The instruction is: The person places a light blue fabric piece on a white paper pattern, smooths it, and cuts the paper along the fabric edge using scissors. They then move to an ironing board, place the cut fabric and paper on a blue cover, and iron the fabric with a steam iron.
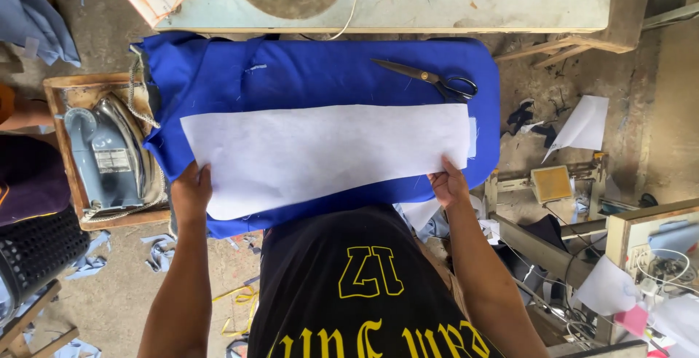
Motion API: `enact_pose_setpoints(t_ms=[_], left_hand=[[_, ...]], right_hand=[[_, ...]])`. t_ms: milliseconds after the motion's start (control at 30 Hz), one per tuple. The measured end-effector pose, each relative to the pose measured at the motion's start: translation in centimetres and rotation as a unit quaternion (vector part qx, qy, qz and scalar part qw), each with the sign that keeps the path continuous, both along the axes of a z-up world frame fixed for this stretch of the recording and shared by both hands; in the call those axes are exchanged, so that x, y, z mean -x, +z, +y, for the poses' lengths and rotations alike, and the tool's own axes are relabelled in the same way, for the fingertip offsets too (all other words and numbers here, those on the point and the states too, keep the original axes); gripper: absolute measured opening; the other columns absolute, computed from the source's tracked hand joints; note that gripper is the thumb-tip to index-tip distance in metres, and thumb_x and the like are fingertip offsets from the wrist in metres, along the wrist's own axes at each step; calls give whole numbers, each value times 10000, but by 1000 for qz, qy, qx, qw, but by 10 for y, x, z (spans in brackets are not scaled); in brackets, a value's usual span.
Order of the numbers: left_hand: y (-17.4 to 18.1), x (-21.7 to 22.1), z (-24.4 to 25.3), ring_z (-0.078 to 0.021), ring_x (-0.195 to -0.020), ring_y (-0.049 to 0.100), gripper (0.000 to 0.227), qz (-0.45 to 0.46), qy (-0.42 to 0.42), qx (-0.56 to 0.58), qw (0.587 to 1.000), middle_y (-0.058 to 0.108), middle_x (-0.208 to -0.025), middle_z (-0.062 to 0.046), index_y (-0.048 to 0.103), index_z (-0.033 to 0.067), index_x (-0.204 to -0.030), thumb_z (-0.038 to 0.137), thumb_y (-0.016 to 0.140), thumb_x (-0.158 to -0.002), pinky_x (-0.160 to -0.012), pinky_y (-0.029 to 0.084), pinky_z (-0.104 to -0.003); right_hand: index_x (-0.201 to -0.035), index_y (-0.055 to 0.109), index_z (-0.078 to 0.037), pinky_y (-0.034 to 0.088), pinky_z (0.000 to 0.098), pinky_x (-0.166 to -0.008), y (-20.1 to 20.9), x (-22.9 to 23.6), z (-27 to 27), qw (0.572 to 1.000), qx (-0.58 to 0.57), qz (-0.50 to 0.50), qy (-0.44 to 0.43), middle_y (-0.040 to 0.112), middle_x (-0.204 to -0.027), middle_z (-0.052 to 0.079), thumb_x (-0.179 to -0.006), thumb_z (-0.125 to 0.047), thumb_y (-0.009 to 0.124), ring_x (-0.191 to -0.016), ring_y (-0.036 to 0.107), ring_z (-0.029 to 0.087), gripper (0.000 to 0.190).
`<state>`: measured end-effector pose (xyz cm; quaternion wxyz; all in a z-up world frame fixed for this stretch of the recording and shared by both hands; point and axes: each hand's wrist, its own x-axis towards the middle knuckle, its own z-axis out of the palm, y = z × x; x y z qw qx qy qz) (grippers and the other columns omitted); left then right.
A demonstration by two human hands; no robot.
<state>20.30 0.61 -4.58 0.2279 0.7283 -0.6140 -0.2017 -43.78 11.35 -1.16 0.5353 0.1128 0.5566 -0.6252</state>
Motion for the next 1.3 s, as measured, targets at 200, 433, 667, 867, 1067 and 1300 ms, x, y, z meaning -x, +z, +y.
enact_pose_setpoints(t_ms=[200, 433, 667, 867, 1067, 1300], left_hand=[[0, 10, -23, -522, -752, 695, 259, -49, 15, -54, 997, 668, -703, -230, 731, 81, -956, 308, 706, -1078, -628, 524, -616], [1, 3, -35, -495, -686, 665, 271, 32, 18, -48, 998, 653, -694, -223, 738, 97, -942, 286, 698, -1132, -578, 496, -531], [71, 8, -31, -427, -1095, 702, 586, 197, 105, -274, 935, 709, -1221, -246, 678, 45, -1365, 455, 818, -970, -841, 622, -526], [4, 3, -9, -491, -1027, 727, 391, 12, 29, -217, 976, 755, -1099, -271, 694, 10, -1246, 321, 724, -1012, -843, 597, -621], [3, 28, -5, -511, -900, 737, 272, -38, 57, -150, 986, 754, -953, -255, 660, 72, -1167, 314, 669, -1043, -781, 588, -636], [-2, 27, -9, -507, -873, 744, 256, -39, 55, -156, 985, 748, -919, -252, 652, 74, -1179, 289, 673, -1044, -760, 593, -623]], right_hand=[[-1019, 714, -124, 717, 530, -820, 1, -1, -11, 999, -42, 12, 9, 794, -999, 166, -970, -74, 783, -919, 804, 386, 98], [-1015, 751, -147, 725, 531, -826, -20, 13, -12, 999, -38, 5, -22, 799, -1012, 153, -976, -91, 788, -927, 811, 375, 78], [-1018, 734, -169, 734, 514, -773, -39, 21, -2, 998, -61, 23, -24, 796, -1006, 148, -978, -139, 801, -890, 812, 364, 85], [-1078, 708, -143, 739, 518, -762, -27, 10, -2, 994, -85, 47, -40, 787, -1009, 155, -967, -122, 811, -883, 813, 370, 152], [-1410, 446, -174, 735, 502, -806, -63, 34, 18, 908, -207, 361, -44, 595, -1192, 169, -935, -234, 907, -1005, 736, 410, 665], [-1591, 517, -141, 352, 594, -1234, 33, -184, -75, 531, 106, 751, 378, 506, -1583, 146, -970, -208, 780, -1507, 392, 451, 678]])
